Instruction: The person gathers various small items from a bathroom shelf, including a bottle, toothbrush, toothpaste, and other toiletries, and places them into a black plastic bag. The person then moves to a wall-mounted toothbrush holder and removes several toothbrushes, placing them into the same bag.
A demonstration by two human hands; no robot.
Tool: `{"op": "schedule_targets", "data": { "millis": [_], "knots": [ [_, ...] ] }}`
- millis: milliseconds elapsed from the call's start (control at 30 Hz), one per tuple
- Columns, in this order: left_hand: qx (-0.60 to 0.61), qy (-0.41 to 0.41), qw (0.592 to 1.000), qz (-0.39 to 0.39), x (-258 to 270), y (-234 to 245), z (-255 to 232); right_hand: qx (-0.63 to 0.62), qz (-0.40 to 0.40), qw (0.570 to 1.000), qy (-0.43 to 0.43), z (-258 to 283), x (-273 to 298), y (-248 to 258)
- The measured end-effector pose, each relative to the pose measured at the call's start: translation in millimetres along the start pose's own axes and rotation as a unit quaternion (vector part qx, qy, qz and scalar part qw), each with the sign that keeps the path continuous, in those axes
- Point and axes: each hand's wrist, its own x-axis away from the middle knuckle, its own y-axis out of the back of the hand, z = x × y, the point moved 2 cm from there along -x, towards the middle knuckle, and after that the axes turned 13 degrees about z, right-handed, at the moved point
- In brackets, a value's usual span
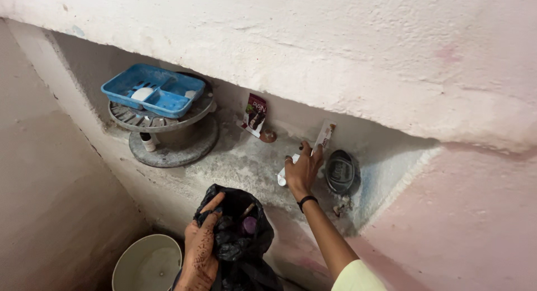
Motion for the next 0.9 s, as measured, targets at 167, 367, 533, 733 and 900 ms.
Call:
{"op": "schedule_targets", "data": {
  "millis": [167, 367, 533, 733, 900],
  "knots": [
    [-0.001, 0.021, 1.000, -0.020, -0.6, -8.6, -2.3, 0.020, 0.005, 0.999, -0.035, -9.9, -18.8, -8.9],
    [-0.008, 0.054, 0.998, -0.033, 5.6, -17.3, -9.3, 0.050, -0.025, 0.998, -0.029, -15.9, -19.4, -8.2],
    [0.008, 0.075, 0.996, -0.049, 2.4, -20.4, -10.7, 0.143, 0.069, 0.985, 0.072, 8.3, -12.2, -21.3],
    [0.010, 0.053, 0.998, -0.036, -3.2, -17.2, -6.7, 0.155, 0.188, 0.969, -0.050, 27.8, -40.8, -43.1],
    [0.021, 0.036, 0.999, -0.020, -11.3, -3.7, 1.2, 0.207, 0.196, 0.952, -0.114, 25.4, -58.1, -42.3]
  ]
}}
